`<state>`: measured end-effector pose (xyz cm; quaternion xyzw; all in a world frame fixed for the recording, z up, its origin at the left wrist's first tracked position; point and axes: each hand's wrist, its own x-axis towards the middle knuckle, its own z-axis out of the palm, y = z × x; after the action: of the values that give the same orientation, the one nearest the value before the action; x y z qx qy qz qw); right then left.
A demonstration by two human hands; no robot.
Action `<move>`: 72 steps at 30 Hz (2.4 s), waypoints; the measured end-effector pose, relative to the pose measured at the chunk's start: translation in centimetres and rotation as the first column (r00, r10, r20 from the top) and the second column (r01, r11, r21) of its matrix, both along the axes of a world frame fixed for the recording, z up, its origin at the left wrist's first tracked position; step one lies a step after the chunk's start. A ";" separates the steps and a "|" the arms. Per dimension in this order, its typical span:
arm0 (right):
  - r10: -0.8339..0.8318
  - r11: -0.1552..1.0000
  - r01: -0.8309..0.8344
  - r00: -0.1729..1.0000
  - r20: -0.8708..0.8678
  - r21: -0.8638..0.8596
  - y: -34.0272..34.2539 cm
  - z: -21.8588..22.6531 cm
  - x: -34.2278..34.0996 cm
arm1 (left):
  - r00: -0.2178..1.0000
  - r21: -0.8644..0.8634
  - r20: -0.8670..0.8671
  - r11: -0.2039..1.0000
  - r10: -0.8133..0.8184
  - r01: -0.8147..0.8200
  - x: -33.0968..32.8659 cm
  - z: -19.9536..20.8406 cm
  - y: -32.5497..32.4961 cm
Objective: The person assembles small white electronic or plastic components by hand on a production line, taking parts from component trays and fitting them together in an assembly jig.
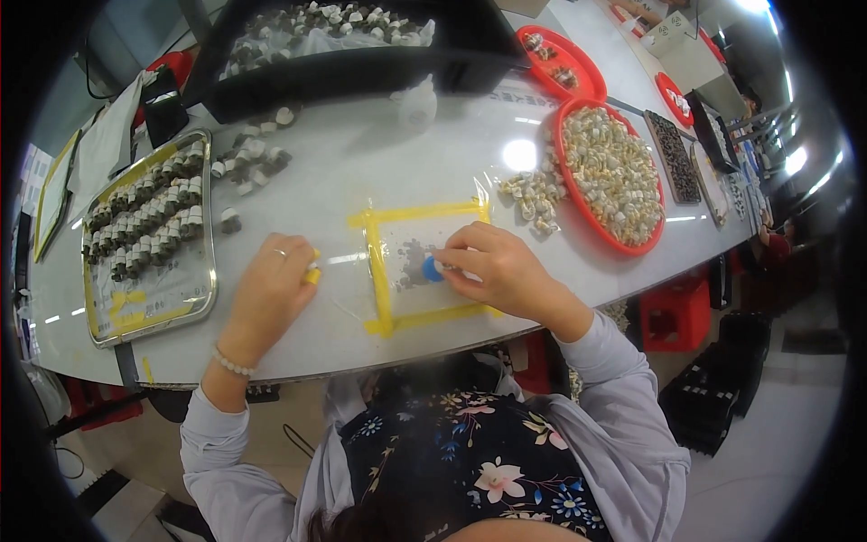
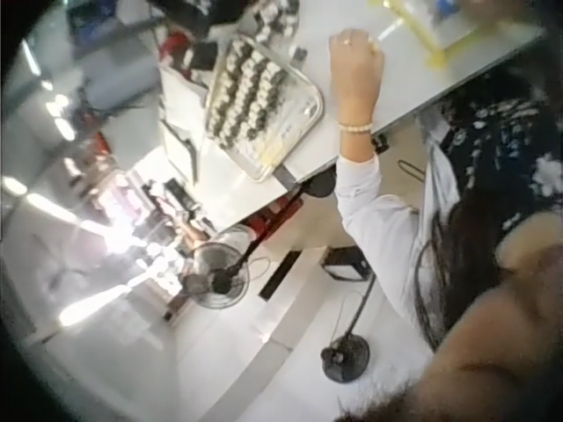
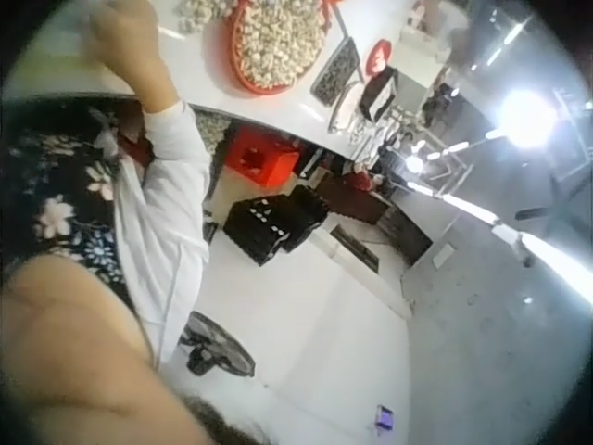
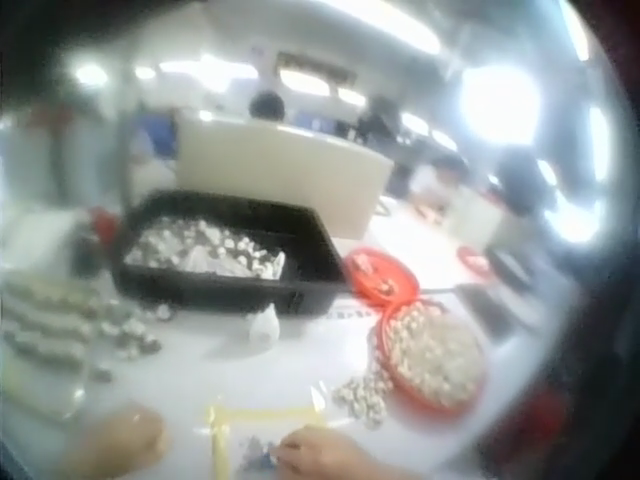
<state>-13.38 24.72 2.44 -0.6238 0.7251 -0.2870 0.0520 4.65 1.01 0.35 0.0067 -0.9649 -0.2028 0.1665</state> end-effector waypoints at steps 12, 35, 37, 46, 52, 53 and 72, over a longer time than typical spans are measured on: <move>0.082 0.995 -0.076 0.992 -0.098 0.061 -0.7 0.2 0.2 | 0.975 0.434 0.220 0.893 0.023 -0.120 0.7 1.0 -0.2; -0.089 0.995 0.105 0.862 0.499 -0.003 0.2 1.7 2.0 | 0.998 0.812 0.055 -0.584 0.031 -0.027 -0.5 -2.6 12.0; -0.056 0.998 0.059 0.829 0.556 0.013 0.1 1.9 2.3 | 0.996 0.829 0.071 -0.559 0.046 -0.033 -0.8 -2.3 12.2; -0.042 0.999 0.038 0.820 0.570 0.018 0.3 1.5 2.5 | 0.995 0.886 0.048 -0.464 0.093 0.001 -0.9 -2.7 12.8; -0.090 0.996 0.058 0.786 0.612 0.072 0.7 1.5 2.8 | 0.991 0.948 0.060 -0.318 0.122 -0.018 -0.7 -3.1 13.5; -0.102 0.995 0.074 0.791 0.603 0.071 0.9 1.2 2.7 | 0.992 0.954 0.062 -0.299 0.108 -0.027 -0.7 -3.2 13.4; -0.538 0.842 0.533 0.841 0.061 0.084 6.6 -0.7 -3.0 | 0.403 0.352 -0.252 0.471 0.880 -0.809 15.2 0.0 -16.8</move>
<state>-16.34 31.31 1.75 -0.3823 0.8764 -0.2923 0.0193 19.86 -15.75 0.40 0.4678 -0.7486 -0.1700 0.4380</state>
